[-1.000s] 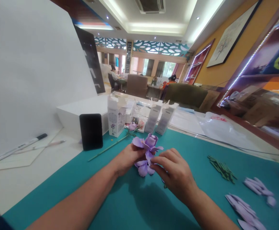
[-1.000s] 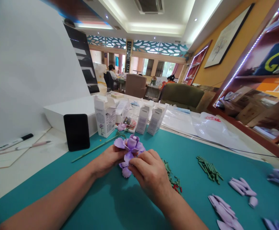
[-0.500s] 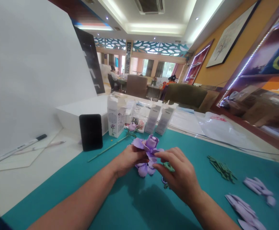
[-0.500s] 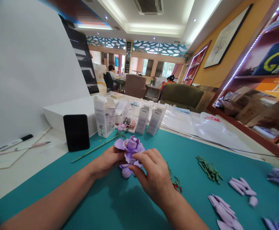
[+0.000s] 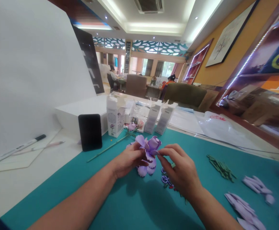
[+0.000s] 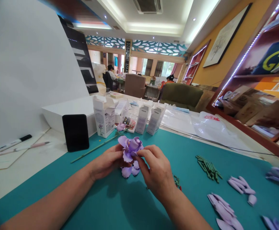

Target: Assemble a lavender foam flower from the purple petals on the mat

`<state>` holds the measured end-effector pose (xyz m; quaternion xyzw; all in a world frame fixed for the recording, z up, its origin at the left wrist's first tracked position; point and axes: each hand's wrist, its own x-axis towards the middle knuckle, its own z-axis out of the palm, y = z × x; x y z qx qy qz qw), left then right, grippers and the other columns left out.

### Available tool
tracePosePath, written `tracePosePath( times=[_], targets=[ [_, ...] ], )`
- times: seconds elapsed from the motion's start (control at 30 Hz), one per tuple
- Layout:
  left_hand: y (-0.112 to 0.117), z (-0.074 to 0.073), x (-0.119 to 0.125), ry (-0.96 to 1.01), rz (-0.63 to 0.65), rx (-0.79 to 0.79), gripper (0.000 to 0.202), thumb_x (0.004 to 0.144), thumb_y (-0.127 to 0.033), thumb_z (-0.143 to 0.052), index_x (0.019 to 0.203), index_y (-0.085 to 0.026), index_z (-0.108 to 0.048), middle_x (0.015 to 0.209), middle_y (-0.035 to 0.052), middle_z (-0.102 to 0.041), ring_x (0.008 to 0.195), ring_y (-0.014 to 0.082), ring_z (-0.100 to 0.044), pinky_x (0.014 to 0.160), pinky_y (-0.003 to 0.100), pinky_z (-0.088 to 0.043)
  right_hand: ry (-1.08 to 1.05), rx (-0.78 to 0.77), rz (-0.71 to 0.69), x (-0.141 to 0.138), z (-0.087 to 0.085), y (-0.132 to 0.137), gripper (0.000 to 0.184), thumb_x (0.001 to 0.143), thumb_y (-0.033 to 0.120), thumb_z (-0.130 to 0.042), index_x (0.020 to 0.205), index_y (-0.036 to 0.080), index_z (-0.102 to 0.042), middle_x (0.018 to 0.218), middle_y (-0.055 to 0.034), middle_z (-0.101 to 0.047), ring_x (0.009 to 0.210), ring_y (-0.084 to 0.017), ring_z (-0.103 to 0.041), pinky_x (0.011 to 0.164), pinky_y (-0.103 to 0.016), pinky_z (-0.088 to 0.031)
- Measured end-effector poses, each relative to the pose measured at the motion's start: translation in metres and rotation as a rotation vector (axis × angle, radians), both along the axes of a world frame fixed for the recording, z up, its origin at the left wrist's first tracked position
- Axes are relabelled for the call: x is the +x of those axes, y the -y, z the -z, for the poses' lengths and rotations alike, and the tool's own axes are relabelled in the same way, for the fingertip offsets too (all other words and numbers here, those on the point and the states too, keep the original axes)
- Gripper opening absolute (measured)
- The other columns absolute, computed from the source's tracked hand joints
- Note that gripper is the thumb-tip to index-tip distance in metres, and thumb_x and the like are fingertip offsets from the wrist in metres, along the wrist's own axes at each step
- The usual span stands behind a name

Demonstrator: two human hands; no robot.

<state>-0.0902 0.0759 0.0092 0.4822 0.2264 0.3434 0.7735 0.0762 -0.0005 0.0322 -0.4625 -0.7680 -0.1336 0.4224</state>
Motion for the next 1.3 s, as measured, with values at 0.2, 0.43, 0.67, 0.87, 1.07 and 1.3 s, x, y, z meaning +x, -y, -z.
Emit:
tracePosePath(
  times=[0.2, 0.43, 0.67, 0.87, 1.07, 1.3],
  targets=[
    [0.003, 0.0, 0.007, -0.069, -0.063, 0.073, 0.025, 0.071, -0.024, -0.067, 0.095, -0.02, -0.063, 0.087, 0.0034, -0.066, 0.072, 0.0136, -0.06, 0.069, 0.028, -0.046, -0.054, 0.005, 0.001, -0.005, 0.0, 0.002, 0.011, 0.09, 0.019, -0.052, 0.09, 0.02, -0.063, 0.082, -0.005, -0.061, 0.072, -0.015, -0.062, 0.064, -0.025, -0.052],
    [0.003, 0.002, 0.01, -0.042, -0.057, 0.055, 0.037, 0.067, -0.024, -0.072, 0.103, -0.02, -0.062, 0.088, 0.003, -0.067, 0.071, 0.0127, -0.06, 0.07, 0.026, -0.046, -0.043, 0.01, -0.002, -0.008, 0.001, 0.001, 0.01, 0.089, 0.017, -0.053, 0.09, 0.02, -0.063, 0.082, -0.0044, -0.061, 0.072, -0.014, -0.062, 0.065, -0.023, -0.052],
    [0.001, 0.004, 0.008, -0.027, -0.011, 0.029, 0.036, 0.068, -0.02, -0.07, 0.103, -0.019, -0.063, 0.094, 0.0055, -0.067, 0.076, 0.0141, -0.061, 0.071, 0.027, -0.048, -0.021, -0.001, 0.0, -0.003, 0.003, 0.001, 0.009, 0.088, 0.015, -0.053, 0.091, 0.019, -0.061, 0.085, -0.0047, -0.061, 0.074, -0.014, -0.062, 0.066, -0.023, -0.051],
    [0.003, 0.0, 0.006, -0.007, 0.045, 0.001, 0.037, 0.063, -0.013, -0.072, 0.099, -0.019, -0.065, 0.092, 0.0045, -0.067, 0.075, 0.0129, -0.06, 0.076, 0.029, -0.048, -0.033, -0.027, 0.032, 0.003, 0.005, 0.0, 0.008, 0.089, 0.018, -0.053, 0.092, 0.021, -0.061, 0.086, -0.0044, -0.061, 0.075, -0.014, -0.062, 0.066, -0.023, -0.051],
    [0.004, 0.0, 0.008, 0.016, 0.023, -0.028, 0.035, 0.057, -0.012, -0.078, 0.091, -0.016, -0.068, 0.097, 0.0057, -0.067, 0.075, 0.0115, -0.059, 0.076, 0.026, -0.047, -0.041, -0.036, 0.035, 0.003, 0.005, 0.0, 0.008, 0.089, 0.02, -0.053, 0.09, 0.021, -0.061, 0.086, -0.0042, -0.061, 0.075, -0.014, -0.062, 0.066, -0.023, -0.051],
    [0.003, 0.001, 0.008, 0.039, -0.011, -0.078, 0.036, 0.058, -0.015, -0.08, 0.091, -0.017, -0.07, 0.096, 0.006, -0.068, 0.079, 0.0141, -0.062, 0.078, 0.027, -0.048, -0.069, -0.04, 0.025, 0.003, 0.003, 0.0, 0.008, 0.089, 0.019, -0.053, 0.09, 0.021, -0.061, 0.086, -0.0041, -0.061, 0.075, -0.014, -0.062, 0.066, -0.023, -0.051]
  ],
)
